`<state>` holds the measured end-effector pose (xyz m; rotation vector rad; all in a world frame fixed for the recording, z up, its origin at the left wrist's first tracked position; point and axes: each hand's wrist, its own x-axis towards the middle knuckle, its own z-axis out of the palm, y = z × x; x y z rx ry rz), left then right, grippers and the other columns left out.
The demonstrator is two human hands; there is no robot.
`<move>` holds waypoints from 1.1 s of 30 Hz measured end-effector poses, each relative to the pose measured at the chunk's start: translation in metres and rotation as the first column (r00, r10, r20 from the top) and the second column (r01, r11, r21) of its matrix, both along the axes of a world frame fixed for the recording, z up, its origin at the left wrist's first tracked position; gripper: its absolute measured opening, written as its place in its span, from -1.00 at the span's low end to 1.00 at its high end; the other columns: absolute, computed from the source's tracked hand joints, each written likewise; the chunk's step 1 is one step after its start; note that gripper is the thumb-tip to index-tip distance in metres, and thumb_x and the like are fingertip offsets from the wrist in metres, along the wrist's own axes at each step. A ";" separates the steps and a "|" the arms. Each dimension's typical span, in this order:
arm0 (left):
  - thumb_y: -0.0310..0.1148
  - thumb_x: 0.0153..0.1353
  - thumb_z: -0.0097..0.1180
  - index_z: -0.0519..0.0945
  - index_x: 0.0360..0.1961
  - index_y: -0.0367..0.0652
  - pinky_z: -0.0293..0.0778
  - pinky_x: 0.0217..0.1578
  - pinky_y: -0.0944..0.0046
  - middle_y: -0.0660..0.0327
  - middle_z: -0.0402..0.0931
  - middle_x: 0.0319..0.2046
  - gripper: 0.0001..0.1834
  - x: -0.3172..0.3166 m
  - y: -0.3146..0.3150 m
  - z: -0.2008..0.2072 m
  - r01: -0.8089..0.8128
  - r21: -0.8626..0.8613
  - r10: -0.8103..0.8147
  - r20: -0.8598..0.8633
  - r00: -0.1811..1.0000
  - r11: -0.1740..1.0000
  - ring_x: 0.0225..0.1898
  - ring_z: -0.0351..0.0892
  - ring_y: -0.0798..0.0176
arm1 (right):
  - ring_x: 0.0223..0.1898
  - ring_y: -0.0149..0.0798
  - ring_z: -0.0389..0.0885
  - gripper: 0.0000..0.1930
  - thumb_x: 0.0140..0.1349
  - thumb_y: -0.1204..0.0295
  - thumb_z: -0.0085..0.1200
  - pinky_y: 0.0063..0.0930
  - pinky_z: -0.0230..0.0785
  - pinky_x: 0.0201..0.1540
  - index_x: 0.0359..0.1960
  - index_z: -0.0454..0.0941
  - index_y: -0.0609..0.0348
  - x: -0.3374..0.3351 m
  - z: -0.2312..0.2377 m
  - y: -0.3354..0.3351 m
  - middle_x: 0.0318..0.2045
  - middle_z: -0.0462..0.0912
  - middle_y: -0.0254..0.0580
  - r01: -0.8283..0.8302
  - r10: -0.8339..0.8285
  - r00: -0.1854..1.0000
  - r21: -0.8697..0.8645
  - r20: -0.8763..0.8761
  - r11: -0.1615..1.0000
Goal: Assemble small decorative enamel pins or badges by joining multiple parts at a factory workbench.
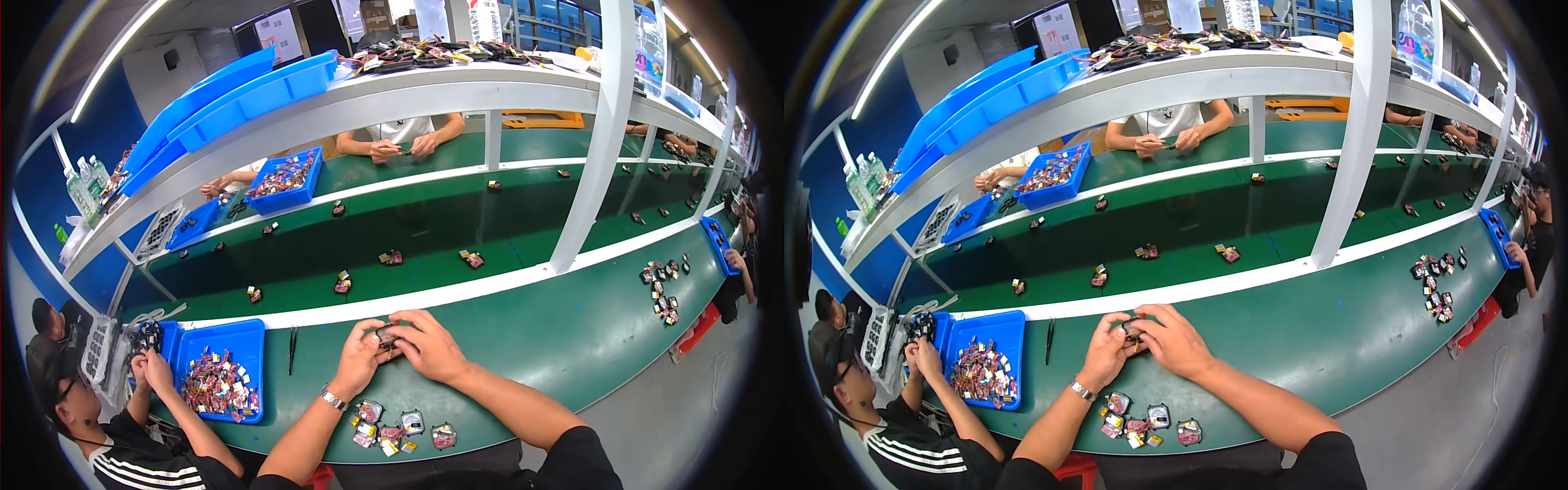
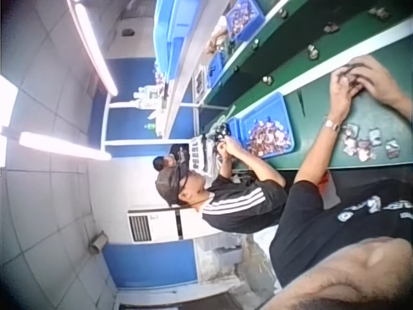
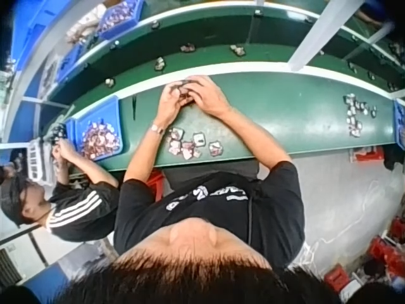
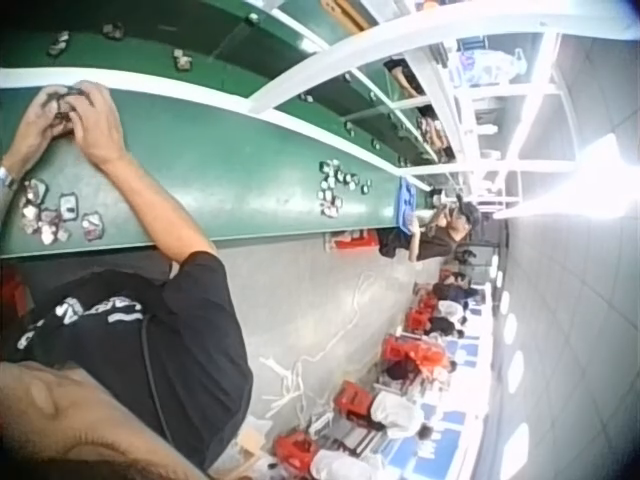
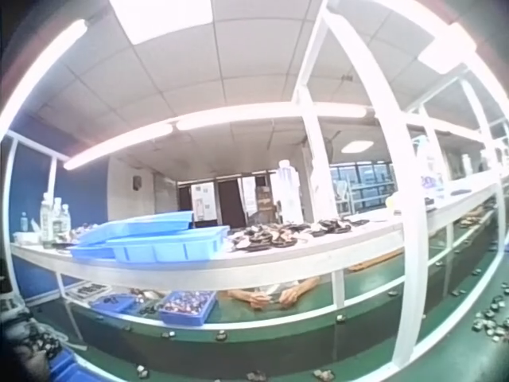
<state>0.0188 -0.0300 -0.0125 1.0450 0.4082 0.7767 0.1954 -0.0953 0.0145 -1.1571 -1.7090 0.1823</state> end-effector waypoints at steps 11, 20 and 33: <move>-0.41 0.44 -0.15 0.27 0.13 -0.12 0.50 0.11 0.01 0.17 0.48 -0.05 -0.72 0.000 -0.002 0.004 0.045 -0.067 -0.045 -0.013 0.999 0.997 0.02 0.54 0.23 | -0.25 -0.21 0.57 -0.67 -0.21 0.55 0.27 -0.38 0.49 -0.21 -0.29 0.61 0.13 0.004 0.004 0.006 -0.27 0.58 -0.29 -0.024 -0.032 0.962 0.204 0.272 0.979; -0.42 0.43 -0.13 0.30 0.13 -0.09 0.51 0.09 0.04 0.22 0.48 -0.05 -0.72 0.000 -0.001 0.002 0.024 -0.076 -0.026 -0.024 0.999 0.997 0.03 0.51 0.28 | -0.27 -0.24 0.55 -0.72 -0.11 0.51 0.22 -0.42 0.50 -0.24 -0.26 0.60 0.15 0.001 0.007 0.007 -0.28 0.56 -0.30 0.009 -0.131 0.891 0.271 0.435 0.962; -0.43 0.43 -0.15 0.25 0.17 -0.16 0.49 0.14 0.02 0.12 0.52 -0.04 -0.68 -0.003 -0.002 0.002 0.065 -0.111 -0.066 -0.008 0.998 0.992 0.06 0.53 0.20 | -0.16 -0.19 0.52 -0.71 -0.09 0.58 0.22 -0.37 0.50 -0.23 -0.25 0.58 0.12 0.008 0.001 0.004 -0.24 0.51 -0.27 -0.063 0.045 0.962 0.062 0.268 0.996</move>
